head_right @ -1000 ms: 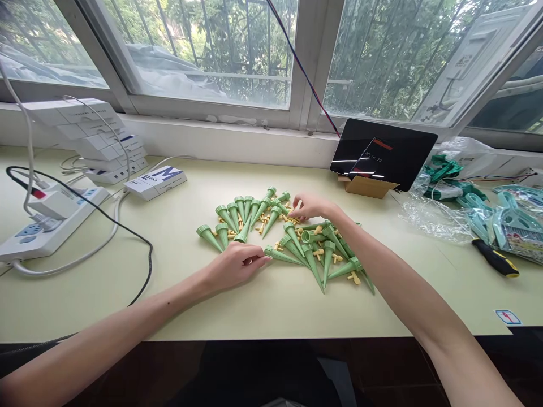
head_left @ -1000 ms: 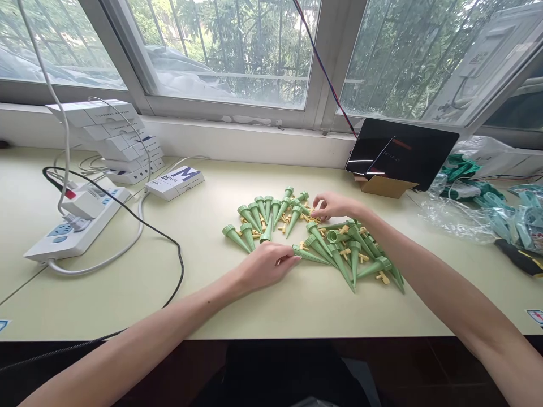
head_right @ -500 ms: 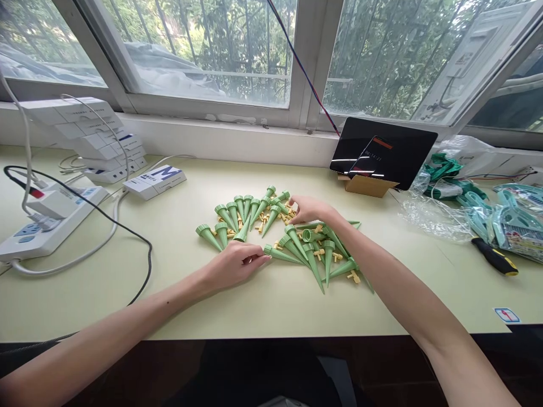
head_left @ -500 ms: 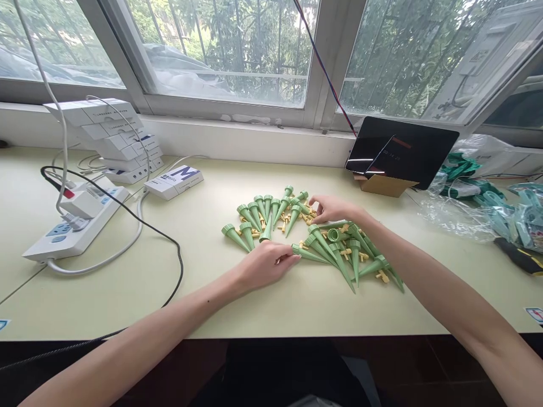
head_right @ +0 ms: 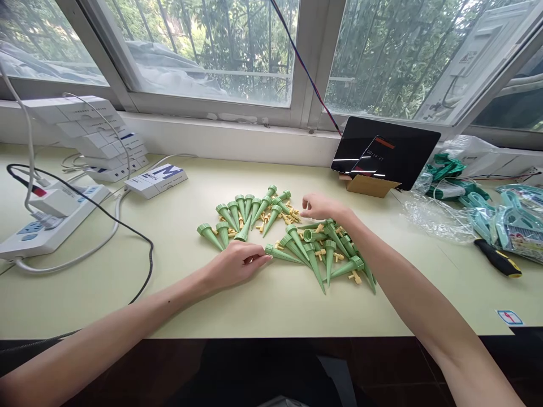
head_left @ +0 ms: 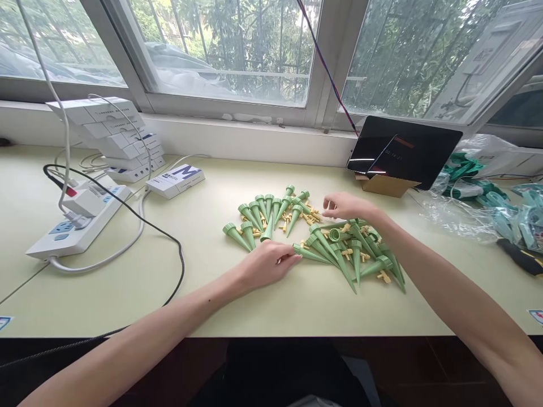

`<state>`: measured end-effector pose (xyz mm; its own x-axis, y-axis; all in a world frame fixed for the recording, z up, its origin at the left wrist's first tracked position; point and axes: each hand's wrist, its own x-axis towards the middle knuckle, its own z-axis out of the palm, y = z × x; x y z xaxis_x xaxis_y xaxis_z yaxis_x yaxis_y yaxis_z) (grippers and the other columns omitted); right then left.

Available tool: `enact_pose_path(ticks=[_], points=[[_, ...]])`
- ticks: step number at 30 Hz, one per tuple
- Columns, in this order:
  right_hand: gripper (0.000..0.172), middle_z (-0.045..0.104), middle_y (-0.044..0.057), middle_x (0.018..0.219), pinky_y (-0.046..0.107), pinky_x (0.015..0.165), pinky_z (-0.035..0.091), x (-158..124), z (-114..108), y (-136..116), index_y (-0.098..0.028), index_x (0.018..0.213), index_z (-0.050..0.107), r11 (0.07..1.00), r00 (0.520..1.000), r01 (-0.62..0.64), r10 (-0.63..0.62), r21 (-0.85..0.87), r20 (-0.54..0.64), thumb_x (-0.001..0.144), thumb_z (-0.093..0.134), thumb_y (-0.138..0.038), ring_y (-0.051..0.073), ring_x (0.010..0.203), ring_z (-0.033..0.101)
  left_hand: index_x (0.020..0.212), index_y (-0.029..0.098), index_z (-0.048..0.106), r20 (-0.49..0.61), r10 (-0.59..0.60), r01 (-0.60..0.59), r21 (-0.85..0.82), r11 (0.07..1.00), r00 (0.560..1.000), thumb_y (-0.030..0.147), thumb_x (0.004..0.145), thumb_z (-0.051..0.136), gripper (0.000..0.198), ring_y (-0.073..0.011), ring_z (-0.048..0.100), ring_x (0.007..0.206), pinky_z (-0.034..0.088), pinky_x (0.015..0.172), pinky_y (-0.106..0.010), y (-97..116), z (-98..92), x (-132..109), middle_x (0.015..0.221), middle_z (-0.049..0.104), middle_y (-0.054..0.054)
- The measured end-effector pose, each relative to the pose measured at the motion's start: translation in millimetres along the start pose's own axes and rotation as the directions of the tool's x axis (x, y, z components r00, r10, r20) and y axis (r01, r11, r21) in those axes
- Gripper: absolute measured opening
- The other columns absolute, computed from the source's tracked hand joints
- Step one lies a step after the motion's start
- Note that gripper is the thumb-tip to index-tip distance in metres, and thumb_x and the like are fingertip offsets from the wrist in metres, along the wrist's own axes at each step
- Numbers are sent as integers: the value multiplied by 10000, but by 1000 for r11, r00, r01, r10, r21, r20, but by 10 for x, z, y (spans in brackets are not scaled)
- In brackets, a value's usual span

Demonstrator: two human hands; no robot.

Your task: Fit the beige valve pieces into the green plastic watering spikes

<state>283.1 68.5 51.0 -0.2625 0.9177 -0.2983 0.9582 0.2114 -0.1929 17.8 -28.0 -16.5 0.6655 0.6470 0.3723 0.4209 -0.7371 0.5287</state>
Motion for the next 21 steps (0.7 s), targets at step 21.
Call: enact_pose_path(ticks=[21], points=[[328,708,73,896,275,639,419,-96,-43,323,-183,898,627,979,954,144,-176,148,242,752,671,-474,211,800,628,605,176,393,-12,31,-31,24,999,999,275,959,521,389,-73,334,458,275,489,-231,4,-17,27,509,385,59]])
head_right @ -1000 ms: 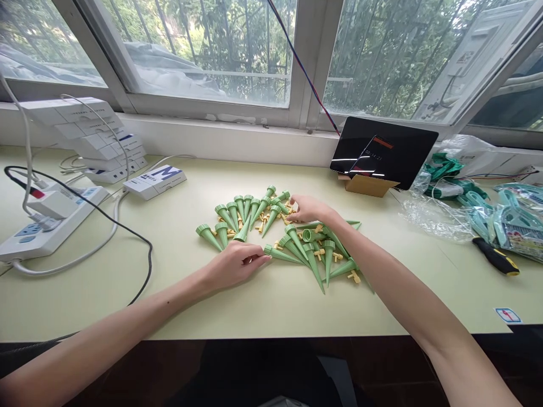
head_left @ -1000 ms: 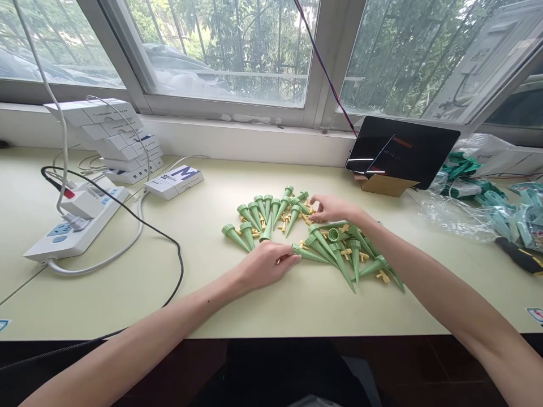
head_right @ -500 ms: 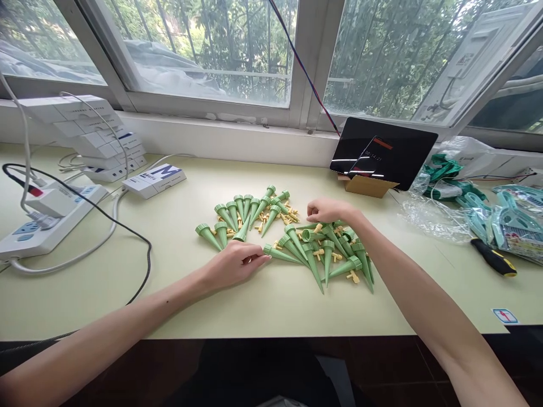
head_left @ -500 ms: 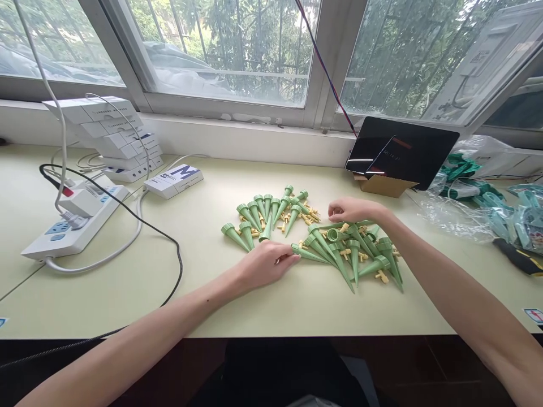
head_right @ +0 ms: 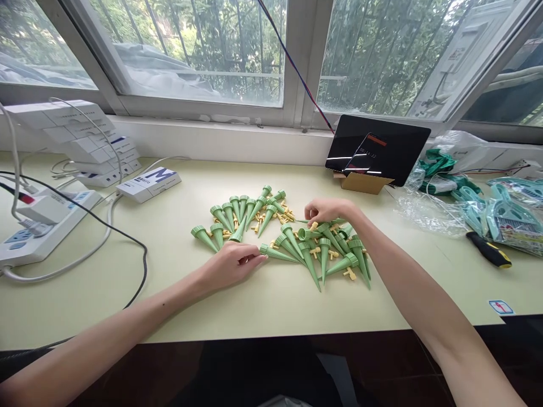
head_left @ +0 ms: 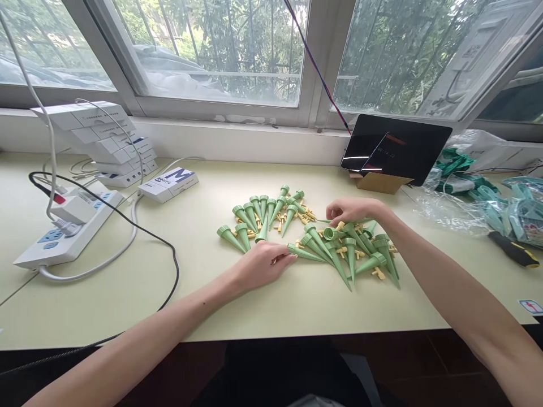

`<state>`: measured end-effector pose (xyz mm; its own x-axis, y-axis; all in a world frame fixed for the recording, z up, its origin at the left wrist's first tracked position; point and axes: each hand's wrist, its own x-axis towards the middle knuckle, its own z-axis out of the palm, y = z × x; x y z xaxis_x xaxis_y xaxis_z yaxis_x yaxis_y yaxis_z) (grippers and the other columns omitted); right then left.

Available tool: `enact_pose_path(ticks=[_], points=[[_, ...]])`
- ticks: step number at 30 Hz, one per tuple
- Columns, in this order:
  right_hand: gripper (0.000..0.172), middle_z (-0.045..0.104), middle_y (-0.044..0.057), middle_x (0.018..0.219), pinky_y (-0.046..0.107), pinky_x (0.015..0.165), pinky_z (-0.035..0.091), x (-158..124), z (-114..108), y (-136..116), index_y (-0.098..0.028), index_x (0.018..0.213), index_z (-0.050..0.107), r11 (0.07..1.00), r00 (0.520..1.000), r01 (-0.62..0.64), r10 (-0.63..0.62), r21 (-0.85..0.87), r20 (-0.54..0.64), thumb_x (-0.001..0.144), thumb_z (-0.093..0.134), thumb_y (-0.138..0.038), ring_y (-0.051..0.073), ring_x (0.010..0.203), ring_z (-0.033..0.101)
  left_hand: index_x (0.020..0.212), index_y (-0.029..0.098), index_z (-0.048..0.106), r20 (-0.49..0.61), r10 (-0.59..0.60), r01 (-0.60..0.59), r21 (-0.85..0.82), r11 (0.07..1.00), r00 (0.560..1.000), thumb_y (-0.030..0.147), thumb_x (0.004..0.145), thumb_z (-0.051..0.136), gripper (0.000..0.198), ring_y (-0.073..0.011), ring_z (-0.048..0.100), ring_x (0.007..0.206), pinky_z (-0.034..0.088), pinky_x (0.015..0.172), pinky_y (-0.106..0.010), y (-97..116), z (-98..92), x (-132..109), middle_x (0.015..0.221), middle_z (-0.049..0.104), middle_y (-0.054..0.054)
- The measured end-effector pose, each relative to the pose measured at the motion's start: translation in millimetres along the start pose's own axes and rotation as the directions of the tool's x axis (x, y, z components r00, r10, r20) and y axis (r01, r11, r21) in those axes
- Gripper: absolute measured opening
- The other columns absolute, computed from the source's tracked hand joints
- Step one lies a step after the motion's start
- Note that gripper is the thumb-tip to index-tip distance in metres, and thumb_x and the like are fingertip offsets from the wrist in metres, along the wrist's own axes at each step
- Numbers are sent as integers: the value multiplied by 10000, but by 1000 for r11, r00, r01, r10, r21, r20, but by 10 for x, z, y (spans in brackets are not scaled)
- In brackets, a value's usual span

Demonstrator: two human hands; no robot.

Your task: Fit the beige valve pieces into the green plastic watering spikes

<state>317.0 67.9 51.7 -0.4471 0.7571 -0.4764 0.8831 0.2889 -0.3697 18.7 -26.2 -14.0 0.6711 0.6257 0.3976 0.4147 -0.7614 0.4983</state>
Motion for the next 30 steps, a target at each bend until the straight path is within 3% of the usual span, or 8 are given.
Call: enact_pose_path(ticks=[8,17,23,30], points=[[297,700,62,854,268,628,399,-80,-33,19,-182,902,621,997,989,64,-58,33,-136,832,580,-467,181,745,596,607,175,434,2,4,-4,-3,1000,1000,260,954,526,369,-75,365,456,282,481,-230,-5,-3,-4,507,410,55],[265,728,69,914,277,659,432,-46,-41,9,-199,907,623,998,999,42,-42,46,2,811,632,-445,204,801,632,604,178,449,-3,5,-5,-18,1000,1000,259,955,523,368,-79,366,450,285,477,-234,10,-7,1,501,406,55],[307,682,44,840,270,613,394,32,-49,28,-192,888,648,999,999,35,-34,-25,36,716,716,-437,187,749,586,611,177,448,10,-3,3,-7,1000,1000,267,956,525,365,-80,363,469,281,487,-237,6,-9,-3,518,407,55],[232,655,21,770,271,600,369,53,-43,33,-195,797,655,997,996,68,-66,-32,52,727,691,-413,166,694,540,600,178,432,5,3,-3,-22,1000,1000,260,954,531,377,-81,364,466,283,484,-239,13,-6,-6,517,409,52]])
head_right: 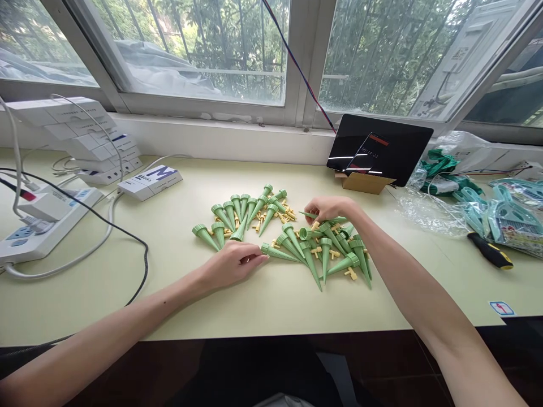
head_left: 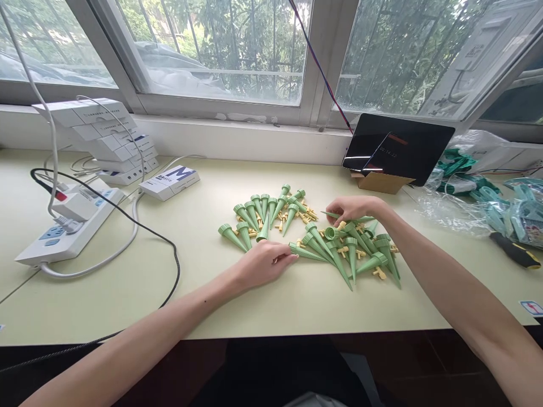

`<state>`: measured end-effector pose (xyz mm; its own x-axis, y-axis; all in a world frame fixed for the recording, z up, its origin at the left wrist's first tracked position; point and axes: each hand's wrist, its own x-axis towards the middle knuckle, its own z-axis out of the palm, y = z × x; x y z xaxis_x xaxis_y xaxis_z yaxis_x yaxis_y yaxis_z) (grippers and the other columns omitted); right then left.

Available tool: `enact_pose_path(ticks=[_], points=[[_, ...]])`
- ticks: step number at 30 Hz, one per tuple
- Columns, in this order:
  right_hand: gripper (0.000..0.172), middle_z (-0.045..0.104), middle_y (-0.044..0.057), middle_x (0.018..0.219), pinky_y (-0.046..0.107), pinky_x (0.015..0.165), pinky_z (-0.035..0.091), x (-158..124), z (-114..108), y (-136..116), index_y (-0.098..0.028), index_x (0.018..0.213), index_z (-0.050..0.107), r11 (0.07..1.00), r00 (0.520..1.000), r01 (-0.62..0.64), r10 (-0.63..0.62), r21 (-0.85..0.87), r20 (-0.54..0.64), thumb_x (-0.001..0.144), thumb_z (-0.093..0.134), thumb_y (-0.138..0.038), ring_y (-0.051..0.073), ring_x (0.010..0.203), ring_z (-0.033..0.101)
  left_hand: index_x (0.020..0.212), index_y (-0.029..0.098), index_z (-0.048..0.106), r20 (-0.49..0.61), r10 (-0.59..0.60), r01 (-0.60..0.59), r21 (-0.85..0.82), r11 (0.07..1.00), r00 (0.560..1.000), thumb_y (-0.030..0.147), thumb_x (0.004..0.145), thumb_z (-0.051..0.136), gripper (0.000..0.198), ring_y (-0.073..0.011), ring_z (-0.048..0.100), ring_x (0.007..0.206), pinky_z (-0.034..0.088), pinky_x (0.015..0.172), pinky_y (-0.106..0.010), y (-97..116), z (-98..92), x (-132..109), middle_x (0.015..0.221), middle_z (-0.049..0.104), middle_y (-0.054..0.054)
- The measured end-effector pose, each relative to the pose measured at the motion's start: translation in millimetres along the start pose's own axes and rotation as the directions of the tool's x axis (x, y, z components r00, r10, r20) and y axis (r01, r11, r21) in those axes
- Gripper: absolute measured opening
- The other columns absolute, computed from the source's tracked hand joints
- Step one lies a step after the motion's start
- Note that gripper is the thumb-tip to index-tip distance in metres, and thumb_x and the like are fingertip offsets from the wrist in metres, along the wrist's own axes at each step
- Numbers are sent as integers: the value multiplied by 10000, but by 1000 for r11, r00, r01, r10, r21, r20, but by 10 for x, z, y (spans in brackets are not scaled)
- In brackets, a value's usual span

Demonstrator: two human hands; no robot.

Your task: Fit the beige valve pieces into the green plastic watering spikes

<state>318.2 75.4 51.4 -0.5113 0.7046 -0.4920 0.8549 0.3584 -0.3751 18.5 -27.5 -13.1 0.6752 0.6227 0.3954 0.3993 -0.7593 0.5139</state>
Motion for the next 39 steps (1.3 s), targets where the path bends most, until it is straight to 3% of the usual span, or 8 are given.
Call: enact_pose_path(ticks=[12,20,39], points=[[242,640,2,778,255,603,354,37,51,36,-188,824,624,999,994,47,-44,26,-102,781,627,-426,141,677,509,607,179,420,4,3,-3,10,1000,1000,271,955,527,375,-83,347,474,283,500,-242,-19,13,-1,519,389,54],[311,660,25,810,258,658,428,9,5,21,-186,813,622,993,999,39,-35,115,-31,661,756,-422,178,766,581,607,180,404,22,8,-8,22,1000,1000,281,965,508,387,-84,348,474,272,494,-244,-14,0,-2,525,395,51],[101,650,30,821,269,640,386,65,67,-63,-182,783,584,999,994,44,-43,11,-104,742,595,-274,161,720,537,610,175,450,30,18,-20,45,999,999,276,968,507,377,-86,355,478,277,500,-243,-15,1,6,527,411,48]])
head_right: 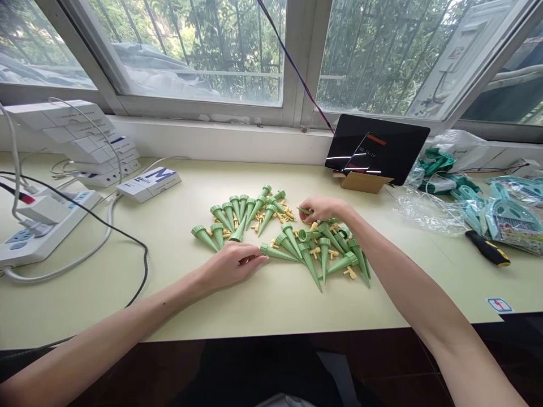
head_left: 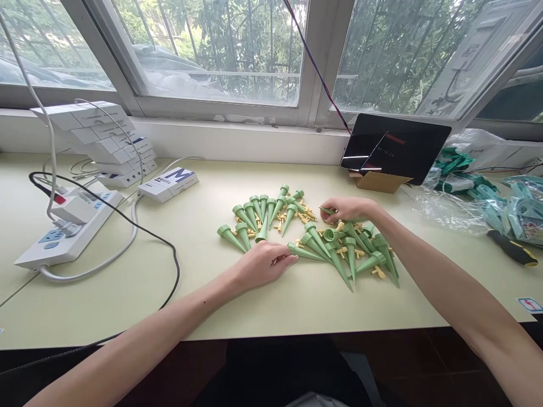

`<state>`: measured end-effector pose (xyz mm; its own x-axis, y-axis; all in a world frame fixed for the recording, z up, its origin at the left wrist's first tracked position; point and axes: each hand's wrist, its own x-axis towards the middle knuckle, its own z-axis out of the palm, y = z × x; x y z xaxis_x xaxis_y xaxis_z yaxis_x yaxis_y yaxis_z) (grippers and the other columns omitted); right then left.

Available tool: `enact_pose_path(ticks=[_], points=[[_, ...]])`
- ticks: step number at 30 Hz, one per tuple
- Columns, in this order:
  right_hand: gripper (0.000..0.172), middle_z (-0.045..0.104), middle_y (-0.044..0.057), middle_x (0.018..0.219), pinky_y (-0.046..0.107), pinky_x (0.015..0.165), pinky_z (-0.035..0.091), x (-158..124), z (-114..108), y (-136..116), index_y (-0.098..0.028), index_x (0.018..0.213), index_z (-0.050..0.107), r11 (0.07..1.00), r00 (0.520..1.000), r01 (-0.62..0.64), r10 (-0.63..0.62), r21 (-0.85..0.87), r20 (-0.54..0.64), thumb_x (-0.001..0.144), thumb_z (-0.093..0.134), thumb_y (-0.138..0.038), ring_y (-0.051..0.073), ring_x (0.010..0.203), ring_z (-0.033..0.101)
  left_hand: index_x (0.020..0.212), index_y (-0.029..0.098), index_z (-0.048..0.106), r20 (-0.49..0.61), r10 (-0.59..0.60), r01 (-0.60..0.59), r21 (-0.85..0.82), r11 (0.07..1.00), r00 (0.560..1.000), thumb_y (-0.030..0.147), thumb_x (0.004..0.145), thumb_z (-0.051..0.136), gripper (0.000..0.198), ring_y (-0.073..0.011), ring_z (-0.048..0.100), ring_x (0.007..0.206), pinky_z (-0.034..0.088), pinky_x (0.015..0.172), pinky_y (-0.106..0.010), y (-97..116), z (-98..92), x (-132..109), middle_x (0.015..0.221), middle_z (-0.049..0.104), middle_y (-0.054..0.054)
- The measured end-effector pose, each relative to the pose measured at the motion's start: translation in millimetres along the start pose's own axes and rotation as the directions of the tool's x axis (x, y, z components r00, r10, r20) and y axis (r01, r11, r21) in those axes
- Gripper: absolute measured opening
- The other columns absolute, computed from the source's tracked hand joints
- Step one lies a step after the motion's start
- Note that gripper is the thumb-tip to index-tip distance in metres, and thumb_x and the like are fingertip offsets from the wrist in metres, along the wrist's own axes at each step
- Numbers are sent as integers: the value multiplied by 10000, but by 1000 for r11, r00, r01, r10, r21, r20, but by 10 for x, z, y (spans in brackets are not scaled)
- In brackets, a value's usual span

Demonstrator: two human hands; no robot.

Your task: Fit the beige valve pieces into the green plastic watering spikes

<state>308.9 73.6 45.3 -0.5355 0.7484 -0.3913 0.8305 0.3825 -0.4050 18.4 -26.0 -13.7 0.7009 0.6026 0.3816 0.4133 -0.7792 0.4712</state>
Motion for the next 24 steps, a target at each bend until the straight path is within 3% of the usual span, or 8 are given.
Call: enact_pose_path(ticks=[5,10,15,20,24], points=[[109,615,28,786,255,611,410,31,-63,-66,-183,827,581,991,994,19,-4,131,-113,782,635,-266,149,697,548,608,175,459,-2,10,-10,8,1000,1000,278,971,503,380,-87,360,475,285,495,-242,3,-6,-7,524,415,46],[77,598,29,800,218,546,401,166,-151,-326,-177,851,587,958,978,95,-39,270,-205,822,643,-221,114,655,516,615,174,458,-4,14,-14,10,1000,1000,281,972,504,376,-83,356,472,279,492,-243,-3,-4,-11,521,410,48],[59,571,0,745,209,519,343,421,-141,-705,-169,799,576,984,977,99,-68,149,-202,823,608,-126,93,610,467,618,175,469,-26,29,-29,16,999,999,274,966,516,365,-83,349,470,276,488,-243,-7,2,-4,519,409,49],[81,624,13,831,206,561,354,651,-91,-1000,-171,824,576,991,969,112,-93,74,-227,822,606,-96,104,672,508,610,179,473,-29,39,-39,12,999,999,270,966,510,369,-89,360,465,276,484,-241,-10,0,-6,511,413,46],[115,638,37,904,212,574,338,788,-67,-1160,-166,778,568,983,950,168,-181,-73,-255,801,619,-65,115,709,503,608,181,475,-31,47,-46,16,999,998,262,966,506,368,-91,363,456,269,482,-246,-10,4,-6,507,429,43]])
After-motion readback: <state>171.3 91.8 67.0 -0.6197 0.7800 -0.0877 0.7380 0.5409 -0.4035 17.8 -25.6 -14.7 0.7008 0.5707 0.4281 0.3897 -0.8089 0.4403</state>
